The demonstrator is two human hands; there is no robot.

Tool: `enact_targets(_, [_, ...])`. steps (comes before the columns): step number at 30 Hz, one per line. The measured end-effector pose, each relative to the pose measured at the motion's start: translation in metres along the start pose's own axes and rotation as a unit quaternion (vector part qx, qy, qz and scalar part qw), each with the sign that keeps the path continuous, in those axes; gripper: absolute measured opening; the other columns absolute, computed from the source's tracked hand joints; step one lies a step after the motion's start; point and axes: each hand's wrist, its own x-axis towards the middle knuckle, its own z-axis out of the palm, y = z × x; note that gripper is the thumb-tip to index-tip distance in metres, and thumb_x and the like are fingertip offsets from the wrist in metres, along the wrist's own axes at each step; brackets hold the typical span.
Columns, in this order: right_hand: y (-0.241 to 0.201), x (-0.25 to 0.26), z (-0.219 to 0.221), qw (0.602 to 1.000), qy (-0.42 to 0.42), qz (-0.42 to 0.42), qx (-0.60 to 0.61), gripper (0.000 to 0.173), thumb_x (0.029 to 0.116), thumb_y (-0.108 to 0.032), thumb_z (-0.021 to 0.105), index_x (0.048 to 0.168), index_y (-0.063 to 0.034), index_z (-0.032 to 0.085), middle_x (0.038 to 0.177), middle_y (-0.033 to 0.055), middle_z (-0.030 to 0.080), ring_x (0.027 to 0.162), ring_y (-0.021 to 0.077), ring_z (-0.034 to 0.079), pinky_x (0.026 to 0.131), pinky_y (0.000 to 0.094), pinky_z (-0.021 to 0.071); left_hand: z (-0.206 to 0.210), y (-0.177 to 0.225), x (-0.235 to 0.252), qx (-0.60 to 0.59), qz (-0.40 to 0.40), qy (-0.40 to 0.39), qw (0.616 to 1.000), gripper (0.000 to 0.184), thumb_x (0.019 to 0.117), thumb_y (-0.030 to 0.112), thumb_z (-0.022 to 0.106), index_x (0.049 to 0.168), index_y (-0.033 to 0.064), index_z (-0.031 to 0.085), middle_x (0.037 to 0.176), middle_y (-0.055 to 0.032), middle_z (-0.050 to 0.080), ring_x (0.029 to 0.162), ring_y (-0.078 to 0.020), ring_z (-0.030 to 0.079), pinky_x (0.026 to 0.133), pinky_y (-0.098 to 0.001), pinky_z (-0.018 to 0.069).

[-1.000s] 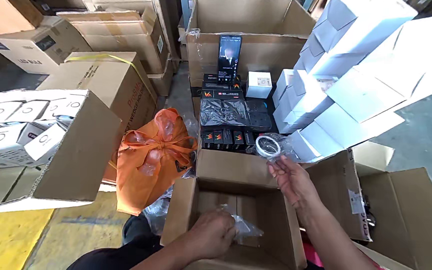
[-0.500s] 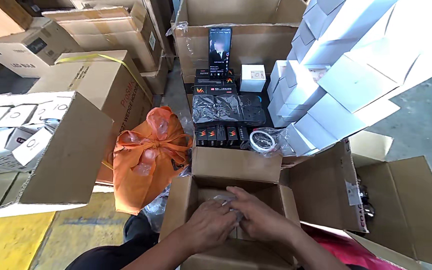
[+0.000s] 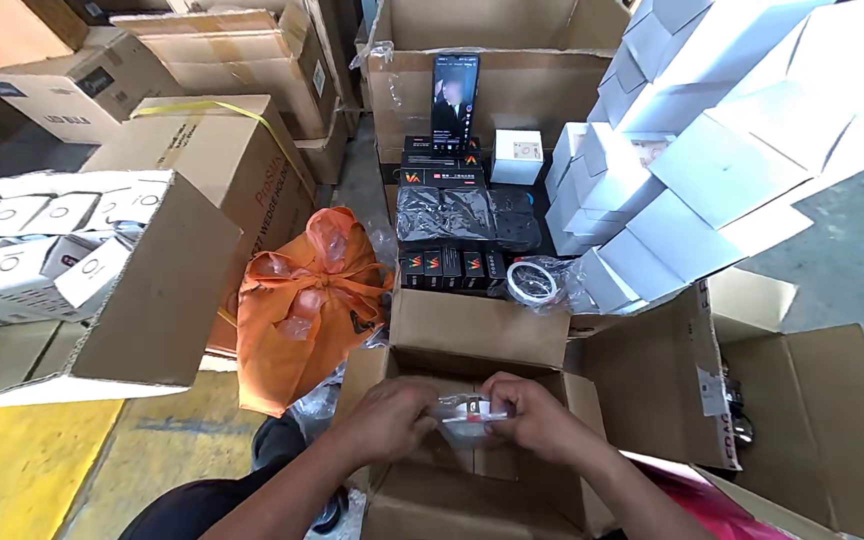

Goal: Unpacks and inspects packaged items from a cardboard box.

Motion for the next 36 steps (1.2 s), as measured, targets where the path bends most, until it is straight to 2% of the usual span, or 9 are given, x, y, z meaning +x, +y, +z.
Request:
enact_targets(3, [-0.001, 0.001, 0.009, 0.998, -0.001, 0.056, 0.018, 0.028, 0.0792, -0.010, 0.082, 0.099, -0.0076, 0.063, 0.107, 0.0055, 0.067, 0.096, 0.0149, 0.065, 0.083, 0.0359, 0.0556, 0.002, 0.004, -0.005, -0.055, 0.022, 0.002, 0.998, 0.024, 0.0988, 0.032, 0.062, 0.097, 0.0089, 0.070, 0.094, -0.0067, 0.070, 0.091, -0.0227, 0.068, 0.084, -0.0512, 0.0552])
enact_targets(6, [-0.007, 0.001, 0.017, 0.993, -0.063, 0.092, 0.030, 0.087, 0.0780, -0.008, 0.084, 0.153, -0.0153, 0.039, 0.131, 0.0101, 0.061, 0.106, 0.0233, 0.067, 0.090, 0.0440, 0.0584, 0.011, 0.012, -0.005, -0.096, 0.059, 0.007, 0.994, 0.025, 0.0985, 0.031, 0.064, 0.095, 0.0069, 0.069, 0.094, -0.0079, 0.067, 0.089, -0.0216, 0.066, 0.081, -0.0462, 0.0552])
enact_targets(7, [-0.007, 0.002, 0.020, 0.992, -0.093, 0.089, 0.019, 0.093, 0.0795, -0.009, 0.083, 0.158, -0.0172, 0.034, 0.135, 0.0113, 0.059, 0.106, 0.0248, 0.067, 0.090, 0.0453, 0.0574, 0.014, 0.013, -0.004, -0.103, 0.065, -0.001, 0.993, 0.026, 0.0983, 0.032, 0.064, 0.095, 0.0070, 0.069, 0.094, -0.0080, 0.067, 0.089, -0.0214, 0.066, 0.081, -0.0457, 0.0551])
enact_targets(11, [-0.005, 0.001, 0.036, 0.983, -0.173, 0.049, -0.028, 0.046, 0.0905, -0.014, 0.074, 0.134, -0.0135, 0.061, 0.112, 0.0095, 0.070, 0.097, 0.0222, 0.068, 0.088, 0.0477, 0.0560, 0.018, 0.016, -0.004, -0.107, 0.066, -0.033, 0.992, 0.029, 0.0974, 0.035, 0.065, 0.089, 0.0071, 0.069, 0.093, -0.0079, 0.067, 0.090, -0.0215, 0.065, 0.080, -0.0462, 0.0546])
enact_targets(13, [-0.006, 0.001, 0.041, 0.980, -0.190, 0.020, -0.057, 0.033, 0.0944, -0.014, 0.067, 0.127, -0.0107, 0.064, 0.108, 0.0111, 0.070, 0.098, 0.0244, 0.068, 0.088, 0.0502, 0.0548, 0.018, 0.016, -0.004, -0.103, 0.062, -0.040, 0.992, 0.031, 0.0974, 0.036, 0.064, 0.087, 0.0075, 0.067, 0.093, -0.0077, 0.065, 0.088, -0.0220, 0.064, 0.078, -0.0465, 0.0537])
enact_targets(20, [-0.003, 0.004, 0.039, 0.981, -0.161, -0.032, -0.099, 0.033, 0.0908, -0.006, 0.063, 0.123, -0.0091, 0.067, 0.117, 0.0119, 0.068, 0.108, 0.0274, 0.066, 0.093, 0.0530, 0.0531, 0.015, 0.013, -0.004, -0.128, 0.043, 0.021, 0.991, 0.029, 0.0941, 0.038, 0.069, 0.092, 0.0091, 0.067, 0.094, -0.0059, 0.065, 0.093, -0.0197, 0.064, 0.084, -0.0431, 0.0535])
enact_targets(26, [0.004, 0.004, 0.040, 0.989, -0.115, -0.023, -0.094, 0.039, 0.0883, -0.007, 0.066, 0.126, -0.0166, 0.069, 0.123, 0.0070, 0.068, 0.118, 0.0259, 0.063, 0.100, 0.0539, 0.0506, 0.008, 0.015, -0.003, -0.142, -0.083, -0.022, 0.986, 0.074, 0.0786, 0.064, 0.078, 0.130, 0.0123, 0.061, 0.115, -0.0086, 0.069, 0.104, -0.0241, 0.067, 0.093, -0.0533, 0.0551])
enact_targets(30, [0.003, 0.004, 0.037, 0.993, -0.095, -0.004, -0.074, 0.040, 0.0895, -0.009, 0.066, 0.128, -0.0183, 0.067, 0.124, 0.0054, 0.068, 0.117, 0.0232, 0.063, 0.099, 0.0524, 0.0518, 0.009, 0.011, 0.000, -0.072, -0.079, -0.101, 0.989, 0.049, 0.0901, 0.054, 0.070, 0.107, 0.0081, 0.067, 0.095, -0.0109, 0.070, 0.092, -0.0295, 0.068, 0.085, -0.0601, 0.0535])
enact_targets(36, [-0.002, 0.006, 0.034, 0.992, -0.103, 0.037, -0.070, 0.058, 0.0889, -0.014, 0.072, 0.145, -0.0165, 0.055, 0.132, 0.0093, 0.065, 0.120, 0.0246, 0.063, 0.103, 0.0522, 0.0508, 0.011, 0.014, -0.001, -0.082, 0.003, -0.021, 0.996, 0.036, 0.1035, 0.039, 0.053, 0.093, 0.0076, 0.066, 0.090, -0.0086, 0.064, 0.086, -0.0234, 0.064, 0.080, -0.0486, 0.0535])
